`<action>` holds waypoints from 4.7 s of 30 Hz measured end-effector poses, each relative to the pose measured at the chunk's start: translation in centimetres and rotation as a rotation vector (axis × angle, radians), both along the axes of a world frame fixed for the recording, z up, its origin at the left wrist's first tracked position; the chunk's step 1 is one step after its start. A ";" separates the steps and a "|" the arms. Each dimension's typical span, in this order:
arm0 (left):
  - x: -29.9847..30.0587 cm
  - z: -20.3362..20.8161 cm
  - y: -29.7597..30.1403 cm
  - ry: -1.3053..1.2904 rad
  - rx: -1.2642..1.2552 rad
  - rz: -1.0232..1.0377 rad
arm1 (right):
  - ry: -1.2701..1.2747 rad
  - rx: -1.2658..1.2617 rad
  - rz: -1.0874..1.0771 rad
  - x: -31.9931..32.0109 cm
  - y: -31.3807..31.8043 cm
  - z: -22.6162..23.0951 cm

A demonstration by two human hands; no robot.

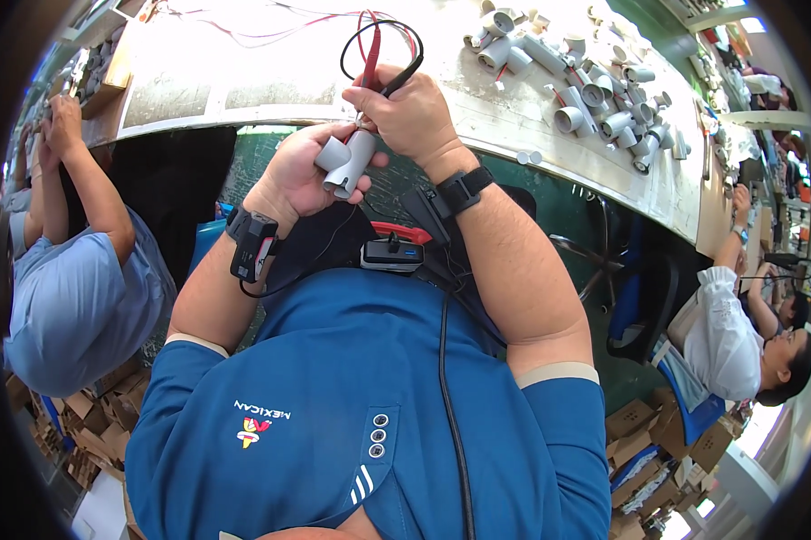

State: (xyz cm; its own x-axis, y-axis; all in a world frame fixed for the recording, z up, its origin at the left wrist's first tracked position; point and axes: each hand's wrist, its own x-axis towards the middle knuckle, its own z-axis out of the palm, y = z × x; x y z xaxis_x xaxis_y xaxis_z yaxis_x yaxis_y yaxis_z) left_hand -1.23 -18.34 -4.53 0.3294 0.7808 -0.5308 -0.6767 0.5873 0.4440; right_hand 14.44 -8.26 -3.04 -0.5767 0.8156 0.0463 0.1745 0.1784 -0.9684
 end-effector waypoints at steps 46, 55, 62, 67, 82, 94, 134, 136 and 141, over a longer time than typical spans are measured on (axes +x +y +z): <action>0.4 4.8 1.9 0.228 0.019 -0.014 | 0.188 -0.162 -0.047 2.3 3.4 2.9; -23.2 5.5 5.8 2.146 0.312 0.300 | 0.274 -0.284 -0.039 5.0 6.1 2.4; -26.0 3.6 7.9 2.654 -0.024 0.059 | 0.184 -0.342 -0.138 6.8 4.7 2.0; -13.9 6.2 8.4 1.914 0.638 0.382 | 0.197 -0.336 -0.196 6.4 6.6 2.3; 12.9 9.4 1.5 0.310 0.168 -0.286 | -0.136 0.547 -0.473 5.2 5.7 3.6; 14.2 11.0 1.3 0.436 0.144 -0.330 | -0.121 0.701 -0.428 7.1 4.6 4.3; 2.0 3.6 6.7 0.398 0.182 0.256 | 0.055 0.322 -0.371 7.0 2.8 1.5; 0.8 2.6 8.9 0.196 0.163 0.320 | 0.044 0.350 -0.340 5.9 2.3 1.9; 2.5 3.7 10.6 -0.033 0.153 0.455 | 0.202 0.094 -0.320 5.5 -0.1 4.4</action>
